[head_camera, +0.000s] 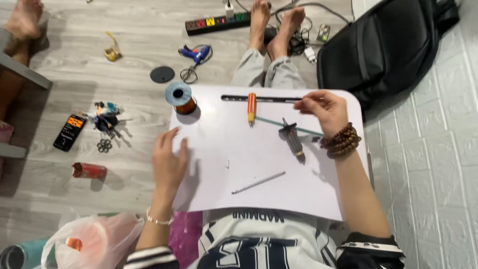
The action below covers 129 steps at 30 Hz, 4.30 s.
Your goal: Winding thin copper wire around a small electronic component core by hand.
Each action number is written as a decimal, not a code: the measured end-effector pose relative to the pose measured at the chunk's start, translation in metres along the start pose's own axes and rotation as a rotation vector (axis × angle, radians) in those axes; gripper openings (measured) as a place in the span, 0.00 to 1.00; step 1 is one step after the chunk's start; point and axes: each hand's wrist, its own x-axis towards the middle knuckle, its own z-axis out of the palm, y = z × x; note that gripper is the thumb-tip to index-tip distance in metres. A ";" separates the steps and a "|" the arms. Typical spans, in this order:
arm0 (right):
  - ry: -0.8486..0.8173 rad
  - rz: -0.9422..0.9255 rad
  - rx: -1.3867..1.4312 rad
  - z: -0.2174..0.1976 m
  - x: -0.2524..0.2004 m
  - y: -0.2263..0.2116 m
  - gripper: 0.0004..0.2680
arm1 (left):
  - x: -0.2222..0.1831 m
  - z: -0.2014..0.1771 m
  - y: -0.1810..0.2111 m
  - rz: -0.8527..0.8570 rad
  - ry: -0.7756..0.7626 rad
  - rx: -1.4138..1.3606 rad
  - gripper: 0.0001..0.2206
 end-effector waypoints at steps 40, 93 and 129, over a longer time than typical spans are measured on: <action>-0.170 -0.134 -0.085 0.071 -0.050 0.044 0.02 | 0.020 0.131 0.050 -0.166 -0.485 -1.074 0.06; -0.237 -0.133 -0.071 0.075 -0.057 0.040 0.03 | 0.020 0.123 0.058 -0.172 -0.469 -0.969 0.07; -0.125 -0.104 -0.104 0.076 -0.053 0.046 0.04 | 0.018 0.126 0.066 -0.155 -0.405 -0.945 0.07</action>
